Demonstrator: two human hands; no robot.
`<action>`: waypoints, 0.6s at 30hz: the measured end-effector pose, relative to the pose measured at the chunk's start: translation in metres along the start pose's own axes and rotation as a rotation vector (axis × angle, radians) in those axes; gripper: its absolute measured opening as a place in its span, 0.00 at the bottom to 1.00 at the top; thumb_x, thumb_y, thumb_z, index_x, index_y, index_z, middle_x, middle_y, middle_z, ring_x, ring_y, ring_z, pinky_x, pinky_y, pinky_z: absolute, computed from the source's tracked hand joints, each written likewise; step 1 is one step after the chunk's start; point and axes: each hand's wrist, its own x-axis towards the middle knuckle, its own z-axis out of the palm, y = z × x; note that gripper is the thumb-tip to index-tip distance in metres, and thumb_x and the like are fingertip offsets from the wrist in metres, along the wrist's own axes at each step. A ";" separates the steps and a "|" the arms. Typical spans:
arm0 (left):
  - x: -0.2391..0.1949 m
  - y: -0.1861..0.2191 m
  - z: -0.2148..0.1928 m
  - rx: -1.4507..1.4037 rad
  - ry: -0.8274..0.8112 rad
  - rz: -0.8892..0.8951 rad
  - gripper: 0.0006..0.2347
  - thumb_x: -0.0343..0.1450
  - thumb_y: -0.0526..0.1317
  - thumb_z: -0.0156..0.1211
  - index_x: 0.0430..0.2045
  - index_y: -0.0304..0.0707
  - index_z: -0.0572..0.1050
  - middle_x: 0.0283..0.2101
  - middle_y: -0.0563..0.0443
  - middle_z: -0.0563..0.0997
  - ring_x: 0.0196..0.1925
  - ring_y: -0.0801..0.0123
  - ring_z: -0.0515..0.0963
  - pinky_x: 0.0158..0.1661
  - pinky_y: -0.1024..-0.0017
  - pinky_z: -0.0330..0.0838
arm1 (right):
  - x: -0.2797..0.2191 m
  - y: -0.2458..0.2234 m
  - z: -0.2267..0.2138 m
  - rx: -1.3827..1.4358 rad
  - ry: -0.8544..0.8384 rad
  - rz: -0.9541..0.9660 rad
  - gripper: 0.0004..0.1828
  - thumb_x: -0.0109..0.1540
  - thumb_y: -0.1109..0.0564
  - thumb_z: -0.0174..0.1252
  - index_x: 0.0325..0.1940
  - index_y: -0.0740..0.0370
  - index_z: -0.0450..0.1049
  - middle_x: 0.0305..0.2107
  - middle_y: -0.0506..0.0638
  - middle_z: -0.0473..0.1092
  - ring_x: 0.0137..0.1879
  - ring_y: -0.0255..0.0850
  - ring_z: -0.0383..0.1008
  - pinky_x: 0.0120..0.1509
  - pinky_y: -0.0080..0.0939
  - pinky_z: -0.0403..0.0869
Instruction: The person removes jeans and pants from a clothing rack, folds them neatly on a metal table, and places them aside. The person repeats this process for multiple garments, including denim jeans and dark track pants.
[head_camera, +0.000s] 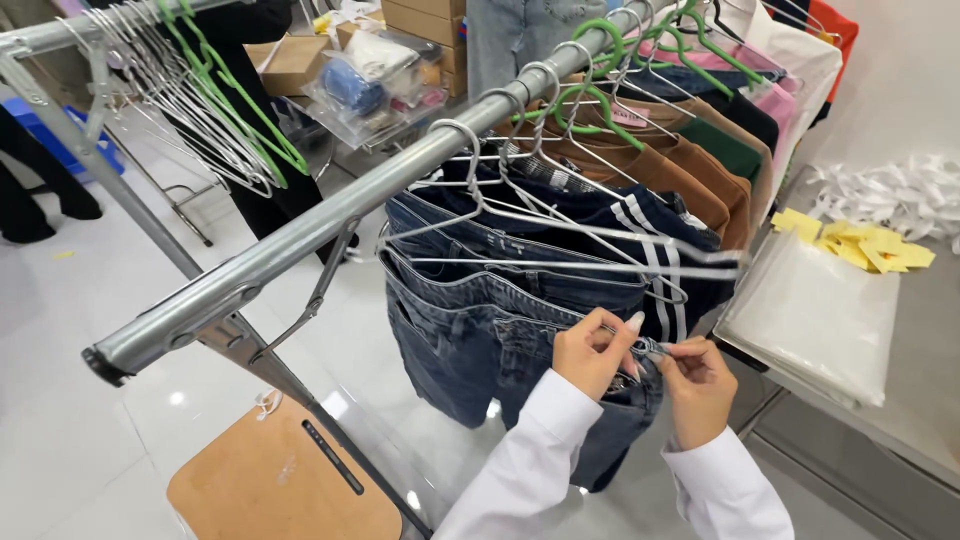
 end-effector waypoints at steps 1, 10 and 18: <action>-0.001 0.003 0.000 -0.001 0.004 -0.002 0.15 0.73 0.49 0.62 0.19 0.43 0.72 0.14 0.56 0.77 0.16 0.82 0.72 0.25 0.82 0.65 | 0.000 -0.008 0.001 0.000 -0.004 0.002 0.10 0.59 0.72 0.62 0.36 0.61 0.70 0.32 0.48 0.66 0.39 0.33 0.68 0.46 0.29 0.70; 0.008 -0.046 0.012 -0.175 -0.045 0.174 0.08 0.79 0.45 0.58 0.32 0.48 0.77 0.18 0.56 0.80 0.21 0.80 0.80 0.29 0.85 0.76 | 0.007 0.009 0.003 -0.313 -0.333 -0.140 0.26 0.46 0.60 0.76 0.49 0.58 0.81 0.25 0.51 0.76 0.35 0.33 0.73 0.44 0.39 0.73; 0.031 -0.056 -0.058 -0.294 0.263 0.341 0.06 0.78 0.34 0.51 0.38 0.31 0.75 0.26 0.36 0.83 0.33 0.56 0.85 0.39 0.63 0.82 | 0.023 -0.025 0.026 -0.232 -0.194 -0.107 0.08 0.60 0.60 0.70 0.43 0.56 0.83 0.29 0.48 0.77 0.38 0.27 0.70 0.47 0.31 0.71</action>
